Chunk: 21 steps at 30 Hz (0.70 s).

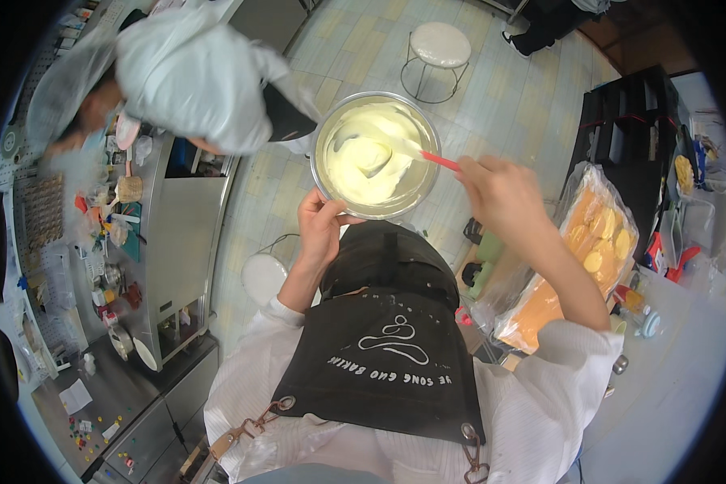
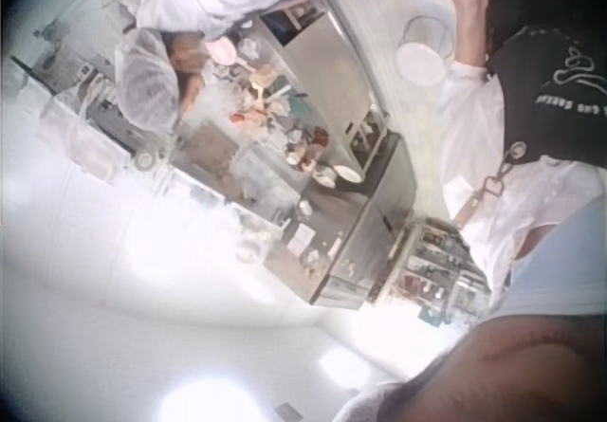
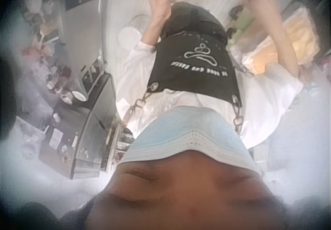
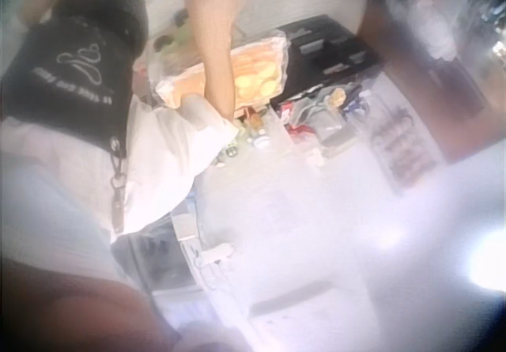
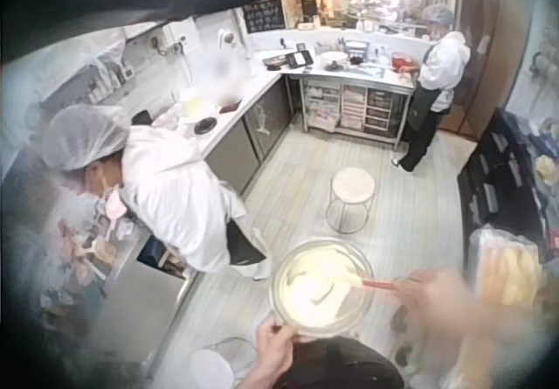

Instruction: The person adds ingredients to a metal bowl and mixes them with a spatula. They retrieve a small bottle from a refrigerator, pour its contents into the bowl, and continue mixing. The person also washes a spatula at the sink and handles a chocolate bar before resuming mixing.

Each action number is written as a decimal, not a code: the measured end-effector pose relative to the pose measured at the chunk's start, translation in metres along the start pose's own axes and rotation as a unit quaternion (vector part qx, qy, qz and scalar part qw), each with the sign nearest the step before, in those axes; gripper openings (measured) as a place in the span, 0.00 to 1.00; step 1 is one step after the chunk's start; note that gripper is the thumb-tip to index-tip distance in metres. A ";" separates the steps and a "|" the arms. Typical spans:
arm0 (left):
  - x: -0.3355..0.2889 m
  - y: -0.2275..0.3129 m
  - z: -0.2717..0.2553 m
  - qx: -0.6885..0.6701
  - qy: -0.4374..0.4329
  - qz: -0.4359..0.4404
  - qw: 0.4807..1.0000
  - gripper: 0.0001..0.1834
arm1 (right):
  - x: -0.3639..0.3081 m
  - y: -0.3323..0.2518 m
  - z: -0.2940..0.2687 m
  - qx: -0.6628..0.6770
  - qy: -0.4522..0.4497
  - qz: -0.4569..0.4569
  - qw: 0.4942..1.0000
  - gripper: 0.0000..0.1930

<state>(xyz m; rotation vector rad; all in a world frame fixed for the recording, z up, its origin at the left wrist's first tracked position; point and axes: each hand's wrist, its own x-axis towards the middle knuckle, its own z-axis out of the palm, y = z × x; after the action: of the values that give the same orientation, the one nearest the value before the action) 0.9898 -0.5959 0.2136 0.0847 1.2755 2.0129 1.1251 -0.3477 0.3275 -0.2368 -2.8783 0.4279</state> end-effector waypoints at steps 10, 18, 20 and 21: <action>0.141 0.040 0.028 0.033 -0.187 -0.140 0.972 0.09 | 0.149 0.059 0.007 -0.110 -0.014 -0.313 0.943 0.11; 0.231 0.085 0.013 0.066 -0.149 -0.080 0.983 0.03 | 0.244 0.118 0.000 -0.228 -0.156 -0.105 0.955 0.12; 0.253 0.094 0.011 0.048 -0.113 -0.040 0.992 0.06 | 0.240 0.128 0.011 -0.188 -0.229 -0.002 0.955 0.09; 0.263 0.094 0.013 0.041 -0.103 -0.004 0.994 0.07 | 0.235 0.129 0.019 -0.138 -0.269 0.030 0.953 0.08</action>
<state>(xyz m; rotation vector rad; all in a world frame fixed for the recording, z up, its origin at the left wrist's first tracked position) 0.7536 -0.4472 0.2126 0.3173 1.2244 1.8891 0.9102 -0.1865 0.3165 -0.2909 -3.4762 0.1000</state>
